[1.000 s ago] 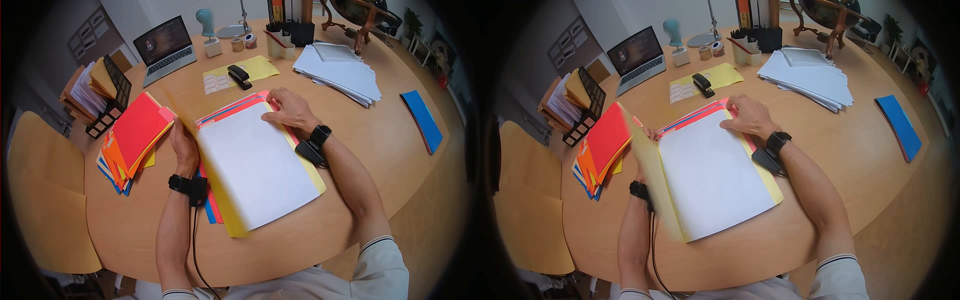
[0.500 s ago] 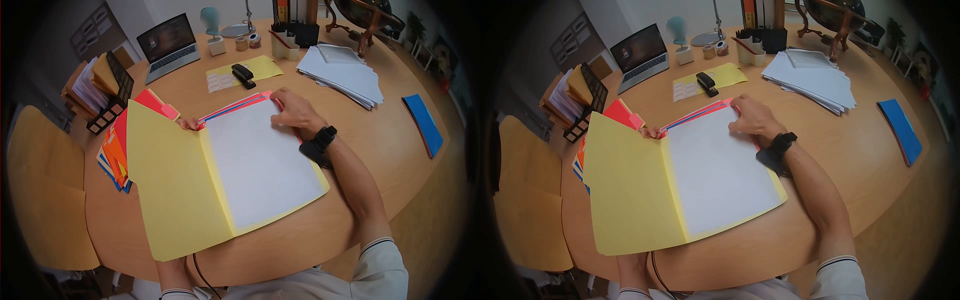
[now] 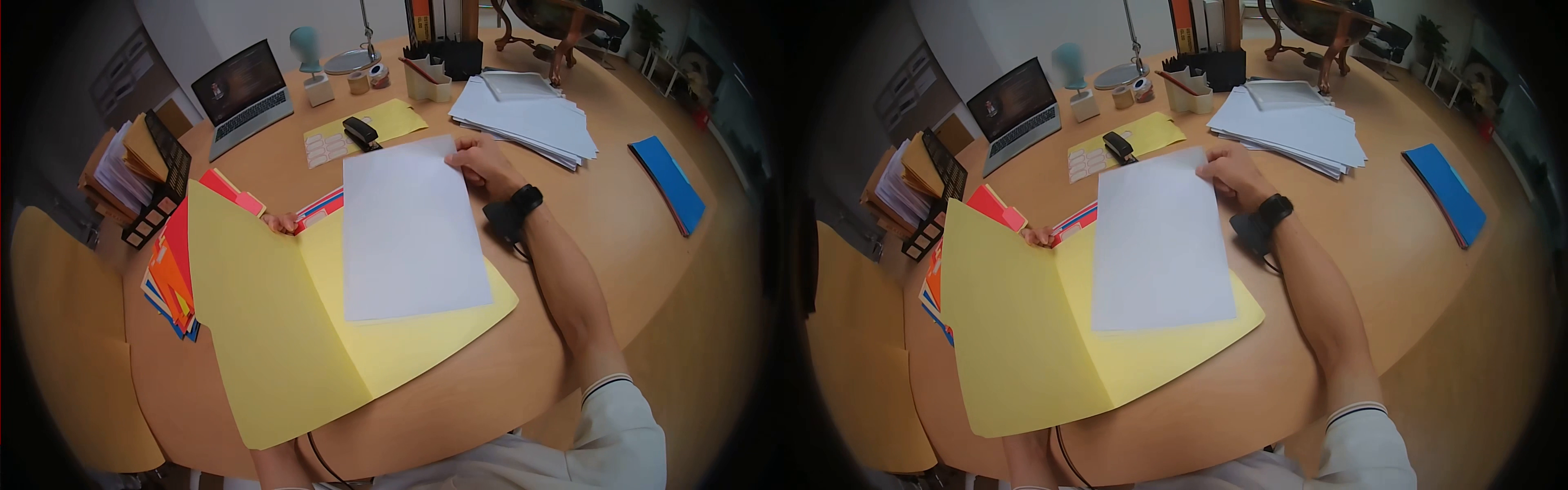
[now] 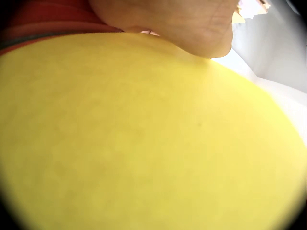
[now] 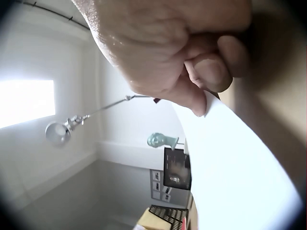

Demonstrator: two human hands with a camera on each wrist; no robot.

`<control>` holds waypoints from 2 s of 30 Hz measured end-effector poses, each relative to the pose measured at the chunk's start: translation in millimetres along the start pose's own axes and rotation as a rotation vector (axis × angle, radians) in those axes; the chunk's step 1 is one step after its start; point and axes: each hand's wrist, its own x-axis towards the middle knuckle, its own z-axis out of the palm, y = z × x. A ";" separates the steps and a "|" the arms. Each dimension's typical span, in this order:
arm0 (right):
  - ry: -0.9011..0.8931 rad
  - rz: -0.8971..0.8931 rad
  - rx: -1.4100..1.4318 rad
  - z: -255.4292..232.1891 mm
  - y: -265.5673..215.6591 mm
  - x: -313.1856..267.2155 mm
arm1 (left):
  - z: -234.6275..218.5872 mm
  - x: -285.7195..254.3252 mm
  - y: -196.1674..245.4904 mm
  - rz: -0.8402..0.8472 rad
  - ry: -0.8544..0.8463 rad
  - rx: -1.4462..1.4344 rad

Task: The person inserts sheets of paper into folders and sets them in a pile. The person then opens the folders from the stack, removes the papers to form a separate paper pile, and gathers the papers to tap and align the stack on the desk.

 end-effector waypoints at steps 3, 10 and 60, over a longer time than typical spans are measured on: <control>0.127 0.008 0.116 -32.5 -0.4 6.5 | 2.6 1.0 1.2 -0.010 0.002 0.005; 0.758 -0.090 0.501 -105.6 12.2 14.1 | 7.7 -6.7 7.4 -0.028 0.013 0.024; 0.048 0.012 -0.184 12.3 -20.3 -11.6 | 123.3 -298.5 75.5 -0.034 0.945 0.884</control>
